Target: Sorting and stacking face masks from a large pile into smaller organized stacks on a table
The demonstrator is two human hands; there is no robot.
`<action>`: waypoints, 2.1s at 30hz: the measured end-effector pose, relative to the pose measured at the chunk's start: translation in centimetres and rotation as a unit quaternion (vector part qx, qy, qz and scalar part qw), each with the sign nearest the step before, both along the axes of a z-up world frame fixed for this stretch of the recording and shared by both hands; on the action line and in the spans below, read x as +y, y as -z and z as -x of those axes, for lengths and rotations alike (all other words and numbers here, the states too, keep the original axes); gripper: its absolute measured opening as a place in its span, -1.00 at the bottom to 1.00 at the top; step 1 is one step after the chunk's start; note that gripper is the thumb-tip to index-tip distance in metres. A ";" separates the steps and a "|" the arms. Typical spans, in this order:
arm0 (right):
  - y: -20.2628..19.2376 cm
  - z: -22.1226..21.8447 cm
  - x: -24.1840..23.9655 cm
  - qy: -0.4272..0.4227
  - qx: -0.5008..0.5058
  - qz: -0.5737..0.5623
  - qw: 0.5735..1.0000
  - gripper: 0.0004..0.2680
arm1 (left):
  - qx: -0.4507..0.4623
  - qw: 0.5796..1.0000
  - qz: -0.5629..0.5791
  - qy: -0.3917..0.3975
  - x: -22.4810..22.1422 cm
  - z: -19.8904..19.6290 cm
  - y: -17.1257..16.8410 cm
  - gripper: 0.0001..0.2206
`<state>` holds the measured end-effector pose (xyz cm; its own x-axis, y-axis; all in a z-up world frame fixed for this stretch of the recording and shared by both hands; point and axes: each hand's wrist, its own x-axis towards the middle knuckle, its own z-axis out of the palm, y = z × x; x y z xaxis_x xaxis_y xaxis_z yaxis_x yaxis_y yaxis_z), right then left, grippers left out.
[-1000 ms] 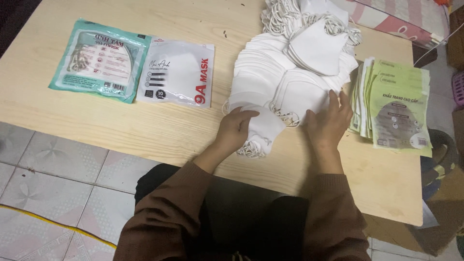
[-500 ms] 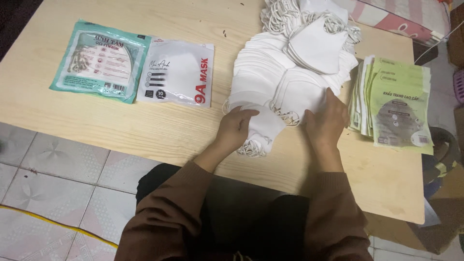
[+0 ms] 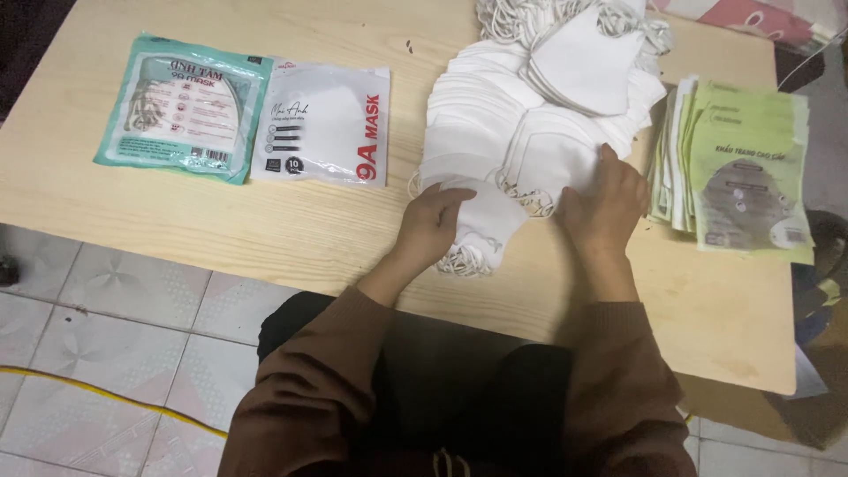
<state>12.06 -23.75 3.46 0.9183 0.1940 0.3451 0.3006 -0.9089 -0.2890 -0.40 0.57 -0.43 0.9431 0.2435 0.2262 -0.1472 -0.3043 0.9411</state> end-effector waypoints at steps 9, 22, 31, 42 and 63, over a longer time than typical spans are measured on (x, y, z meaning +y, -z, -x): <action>0.6 -0.2 -1.9 -0.144 -0.259 -0.111 0.948 -0.96 | 0.039 0.999 0.017 -0.018 -0.1 -0.2 0.6 -0.74; -4.2 5.7 3.7 -0.088 0.215 -0.484 0.844 -0.92 | 0.133 0.958 0.253 -0.038 -0.3 0.5 -4.6 -0.59; -2.7 4.7 3.3 -0.072 0.203 -0.330 0.919 -0.91 | 0.140 0.960 0.241 -0.035 0.0 -0.7 0.6 -0.70; 1.5 0.2 0.3 -0.012 -0.065 -0.034 0.997 -0.55 | 0.142 0.989 0.021 -0.026 0.3 -0.5 -1.1 -0.58; 1.0 0.6 -0.9 -0.132 -0.109 -0.397 0.902 -0.85 | -0.145 0.967 -0.179 -0.111 -0.6 0.5 -2.1 -0.78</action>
